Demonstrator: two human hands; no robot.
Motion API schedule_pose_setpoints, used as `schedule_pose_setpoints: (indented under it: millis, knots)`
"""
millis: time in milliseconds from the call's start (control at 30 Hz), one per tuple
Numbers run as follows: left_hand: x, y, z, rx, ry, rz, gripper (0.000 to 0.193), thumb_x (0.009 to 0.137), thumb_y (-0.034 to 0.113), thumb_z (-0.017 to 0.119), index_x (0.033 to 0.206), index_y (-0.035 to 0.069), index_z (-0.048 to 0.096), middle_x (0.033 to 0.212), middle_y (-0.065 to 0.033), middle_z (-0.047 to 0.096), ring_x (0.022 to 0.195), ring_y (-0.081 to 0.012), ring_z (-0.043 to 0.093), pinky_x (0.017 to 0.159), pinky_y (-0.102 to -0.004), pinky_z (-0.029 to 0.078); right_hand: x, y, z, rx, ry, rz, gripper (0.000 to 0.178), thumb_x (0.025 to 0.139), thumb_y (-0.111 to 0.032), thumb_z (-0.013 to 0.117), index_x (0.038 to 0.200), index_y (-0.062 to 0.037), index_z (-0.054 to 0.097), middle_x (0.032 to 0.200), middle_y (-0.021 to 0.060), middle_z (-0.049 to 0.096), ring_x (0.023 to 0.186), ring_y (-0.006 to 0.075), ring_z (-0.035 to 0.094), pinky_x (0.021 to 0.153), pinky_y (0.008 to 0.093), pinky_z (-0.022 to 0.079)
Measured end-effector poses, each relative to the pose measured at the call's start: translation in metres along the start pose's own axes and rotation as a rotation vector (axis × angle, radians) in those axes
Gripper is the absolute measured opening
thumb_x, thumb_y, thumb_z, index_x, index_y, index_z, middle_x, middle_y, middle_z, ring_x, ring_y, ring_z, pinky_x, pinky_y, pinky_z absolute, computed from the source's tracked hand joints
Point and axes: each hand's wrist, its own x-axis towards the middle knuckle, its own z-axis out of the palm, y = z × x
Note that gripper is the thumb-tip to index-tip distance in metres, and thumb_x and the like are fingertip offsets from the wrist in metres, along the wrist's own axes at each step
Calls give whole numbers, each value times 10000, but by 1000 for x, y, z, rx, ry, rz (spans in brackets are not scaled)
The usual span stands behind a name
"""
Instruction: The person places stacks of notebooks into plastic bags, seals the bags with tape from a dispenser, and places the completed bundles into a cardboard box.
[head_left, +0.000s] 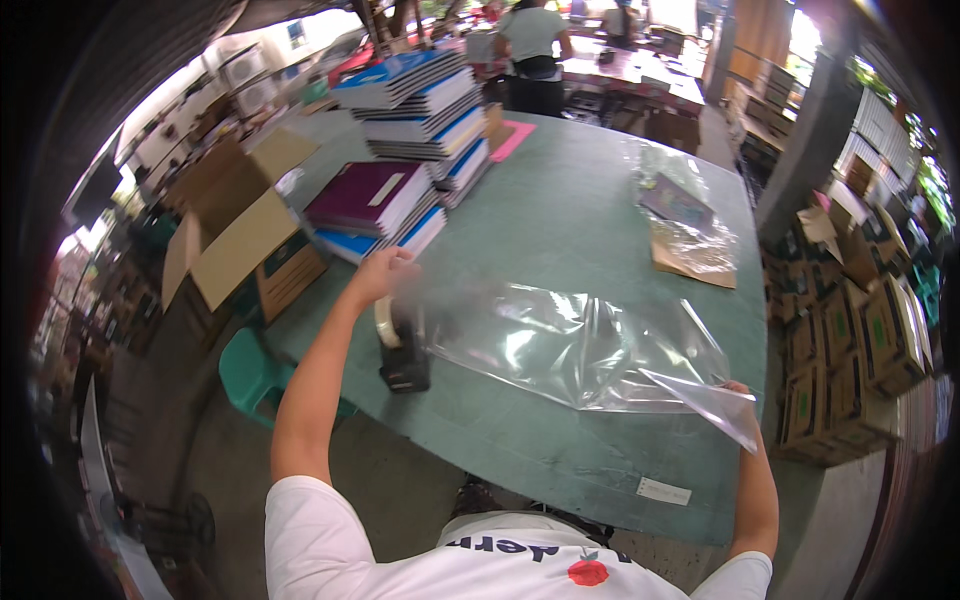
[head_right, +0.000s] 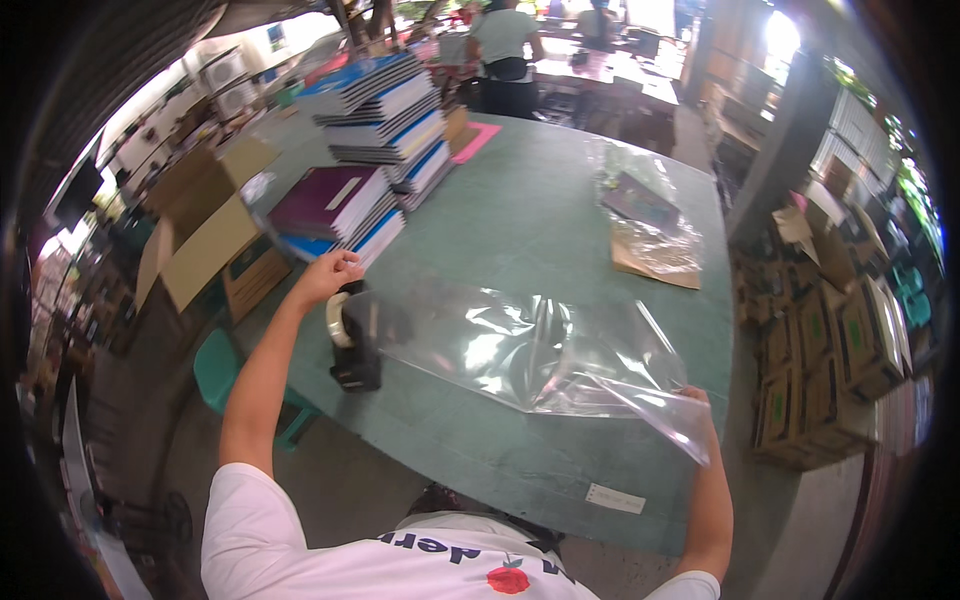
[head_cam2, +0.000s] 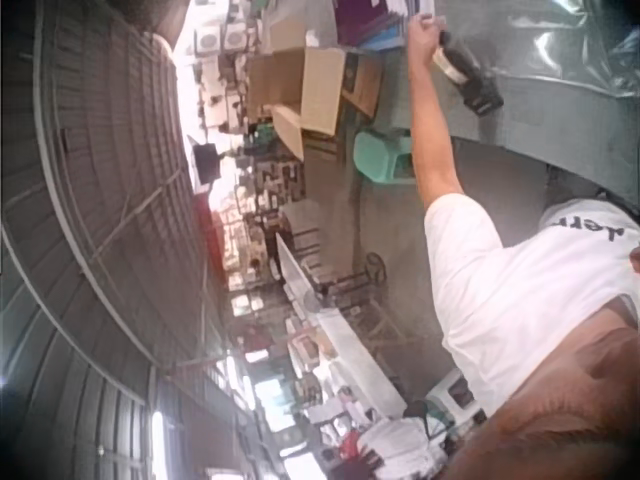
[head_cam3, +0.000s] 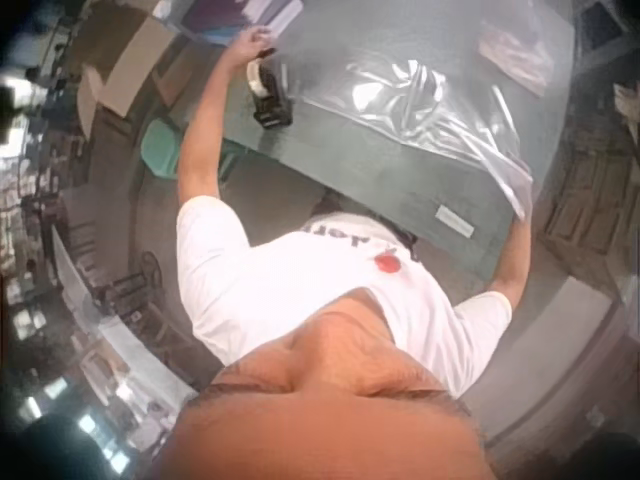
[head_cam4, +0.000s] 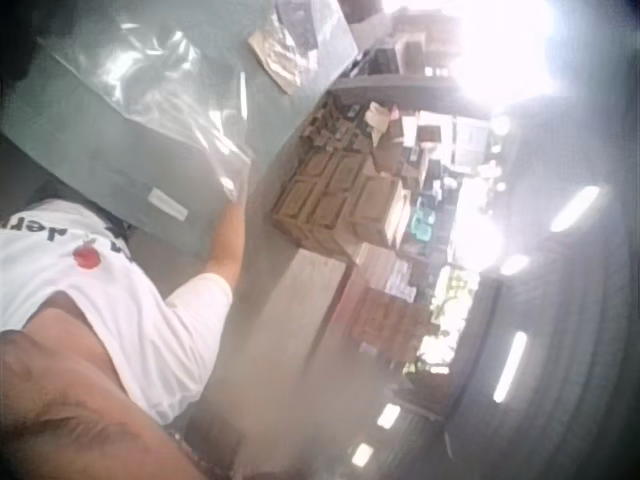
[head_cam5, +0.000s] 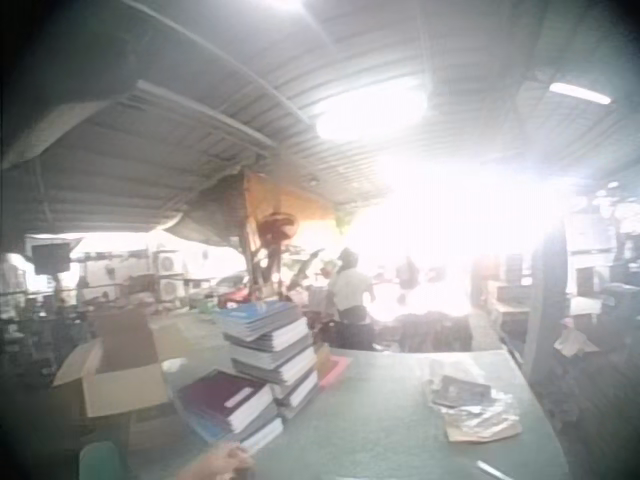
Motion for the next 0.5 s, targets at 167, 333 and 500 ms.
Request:
schedule_pose_setpoints:
  millis: [167, 333, 500]
  knots:
    - [-136, -123, -4, -196, 530, 54, 542, 707, 254, 764, 1131, 28, 514, 906, -48, 571, 838, -148, 525, 751, -313, 455, 52, 42, -12, -612, 231, -444, 248, 745, -132, 640, 937, -2, 553, 766, 152, 565, 735, 316, 565, 634, 386, 457]
    - [-204, -125, 110, -121, 539, -181, 1058, 525, 363, 858, 1307, -74, 296, 1257, -260, 436, 1183, -338, 437, 989, -403, 349, 19, -31, 91, -1455, 422, -1068, 793, 668, -210, 741, 1321, -14, 337, 1206, 210, 474, 1079, 363, 492, 899, 376, 414]
    - [-163, -108, 149, -237, 868, -98, 995, 587, 258, 833, 1323, -73, 251, 1245, -227, 407, 1138, -331, 425, 969, -380, 342, -35, -63, 198, -1243, -623, 103, 750, 739, -342, 711, 1329, -53, 349, 1357, 152, 375, 1243, 312, 362, 1005, 367, 315]
